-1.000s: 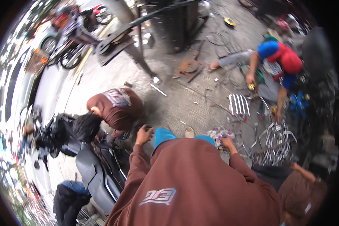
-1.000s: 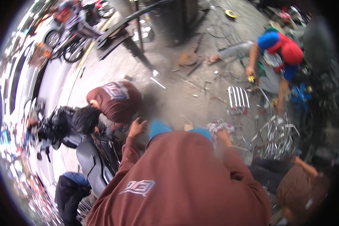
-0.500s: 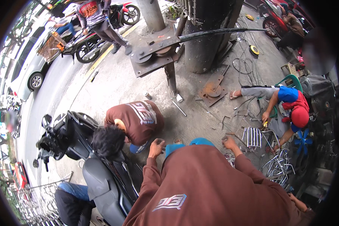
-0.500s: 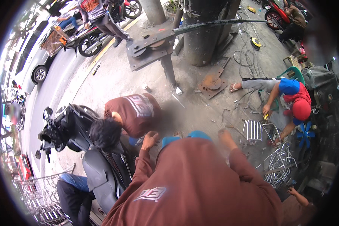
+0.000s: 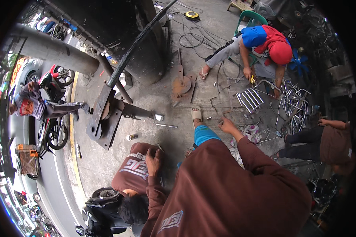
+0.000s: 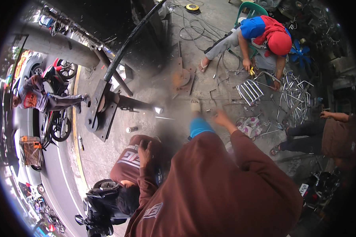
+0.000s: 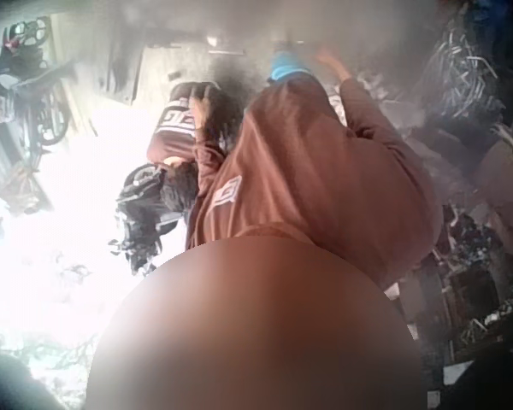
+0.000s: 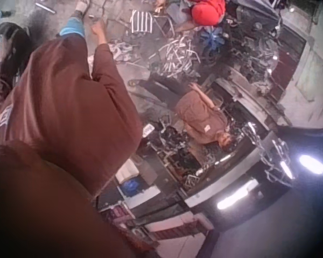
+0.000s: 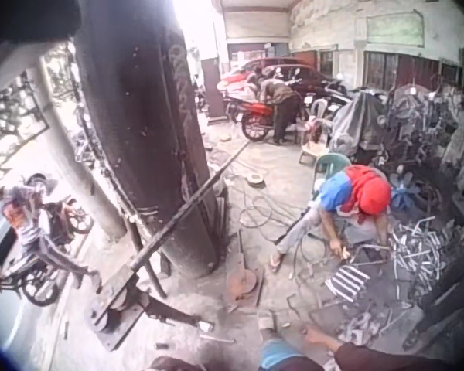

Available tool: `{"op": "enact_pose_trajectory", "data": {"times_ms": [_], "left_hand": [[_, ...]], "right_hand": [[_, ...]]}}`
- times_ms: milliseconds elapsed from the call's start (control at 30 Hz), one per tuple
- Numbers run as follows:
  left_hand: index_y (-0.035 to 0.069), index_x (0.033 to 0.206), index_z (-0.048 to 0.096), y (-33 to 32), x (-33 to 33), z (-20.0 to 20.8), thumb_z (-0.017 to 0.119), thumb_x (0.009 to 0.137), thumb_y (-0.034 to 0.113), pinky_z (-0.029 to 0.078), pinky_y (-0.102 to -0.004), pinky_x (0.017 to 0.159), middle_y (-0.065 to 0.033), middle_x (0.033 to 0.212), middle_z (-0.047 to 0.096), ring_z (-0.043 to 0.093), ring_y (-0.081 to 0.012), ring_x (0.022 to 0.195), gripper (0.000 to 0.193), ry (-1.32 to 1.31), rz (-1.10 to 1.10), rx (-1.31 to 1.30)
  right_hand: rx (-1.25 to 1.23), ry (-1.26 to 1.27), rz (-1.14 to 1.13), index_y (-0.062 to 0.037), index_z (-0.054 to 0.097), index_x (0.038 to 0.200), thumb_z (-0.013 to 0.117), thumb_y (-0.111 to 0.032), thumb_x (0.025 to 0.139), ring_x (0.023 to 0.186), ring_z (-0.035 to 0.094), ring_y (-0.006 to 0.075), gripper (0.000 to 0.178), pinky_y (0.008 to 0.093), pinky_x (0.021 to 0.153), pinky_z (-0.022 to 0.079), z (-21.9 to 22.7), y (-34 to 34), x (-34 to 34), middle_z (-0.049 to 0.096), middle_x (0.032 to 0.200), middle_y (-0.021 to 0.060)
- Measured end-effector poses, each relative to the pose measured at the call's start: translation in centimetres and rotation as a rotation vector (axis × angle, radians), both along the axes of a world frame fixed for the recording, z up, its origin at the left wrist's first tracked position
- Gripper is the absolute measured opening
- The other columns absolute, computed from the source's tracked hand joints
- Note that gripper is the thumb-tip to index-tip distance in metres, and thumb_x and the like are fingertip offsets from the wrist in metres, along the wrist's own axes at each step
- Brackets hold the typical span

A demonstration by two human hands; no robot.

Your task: The person walks through a cluttered workshop, picks up a screwdriver, and works on a motorcycle's fuel tank area. They then move to the front wheel and use a wrench and socket to adjust the brake caliper. The person continues to manipulate tools and parts around the motorcycle.

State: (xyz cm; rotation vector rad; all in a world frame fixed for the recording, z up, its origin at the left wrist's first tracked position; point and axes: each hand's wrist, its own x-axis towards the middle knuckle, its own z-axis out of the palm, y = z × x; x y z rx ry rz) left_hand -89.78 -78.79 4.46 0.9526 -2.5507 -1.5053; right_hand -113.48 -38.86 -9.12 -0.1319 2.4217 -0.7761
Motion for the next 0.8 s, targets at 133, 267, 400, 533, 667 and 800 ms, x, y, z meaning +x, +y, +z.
{"op": "enact_pose_trajectory", "data": {"times_ms": [133,267,400,533,667,800], "left_hand": [[0.000,0.113,0.067,0.1,-12.1,3.2,0.065,0.101,0.020,0.055,-0.0394,0.079,-0.0192,0.091,0.073,0.072,-0.0289,0.085,0.024,-0.034,-0.111,0.018],[0.001,0.112,0.065,-0.1,-26.2,4.3,0.066,0.101,0.016,0.055,-0.0383,0.075,-0.0166,0.088,0.073,0.072,-0.0272,0.080,0.019,0.000,-0.191,-0.061],[0.001,0.114,0.063,0.1,-41.1,5.2,0.069,0.097,0.014,0.056,-0.0422,0.076,-0.0180,0.092,0.073,0.072,-0.0324,0.081,0.022,0.160,-0.358,-0.161],[0.003,0.115,0.065,0.1,-54.1,6.9,0.067,0.097,0.017,0.053,-0.0478,0.081,-0.0201,0.096,0.071,0.069,-0.0390,0.087,0.022,0.217,-0.450,-0.287],[0.004,0.118,0.065,0.9,-64.3,8.6,0.066,0.098,0.022,0.049,-0.0504,0.088,-0.0207,0.103,0.069,0.065,-0.0415,0.097,0.027,0.249,-0.459,-0.318],[0.005,0.119,0.064,1.5,-73.7,9.4,0.068,0.095,0.019,0.049,-0.0470,0.091,-0.0165,0.107,0.067,0.061,-0.0374,0.101,0.028,0.337,-0.479,-0.489]], "right_hand": [[0.100,-0.060,-0.075,-0.0041,0.071,0.115,0.076,-0.025,0.087,0.104,0.073,0.0361,0.036,0.0458,0.091,0.056,-6.2,4.3,-0.8,0.074,0.113,0.0191],[-0.001,-0.377,-0.199,-0.0001,0.071,0.114,0.072,-0.017,0.092,0.064,0.075,0.0233,0.027,0.0369,0.051,0.058,-11.9,6.5,-3.9,0.074,0.080,0.0128],[-0.003,-0.416,-0.365,-0.0003,0.073,0.110,0.069,-0.018,0.093,0.066,0.075,0.0212,0.025,0.0355,0.053,0.060,-11.6,8.5,-8.9,0.075,0.083,0.0115],[-0.207,-0.490,-0.808,-0.0036,0.068,0.114,0.069,-0.018,0.094,0.063,0.072,0.0192,0.024,0.0338,0.049,0.055,-9.1,8.6,-16.5,0.073,0.083,0.0098],[-0.355,-0.421,-0.975,-0.0075,0.064,0.118,0.070,-0.017,0.094,0.064,0.069,0.0178,0.026,0.0321,0.050,0.052,-6.9,8.0,-24.6,0.071,0.085,0.0079],[-0.379,-0.384,-1.019,-0.0088,0.060,0.125,0.071,-0.018,0.095,0.066,0.069,0.0176,0.033,0.0313,0.053,0.052,-5.1,7.2,-29.6,0.072,0.089,0.0077]]}}
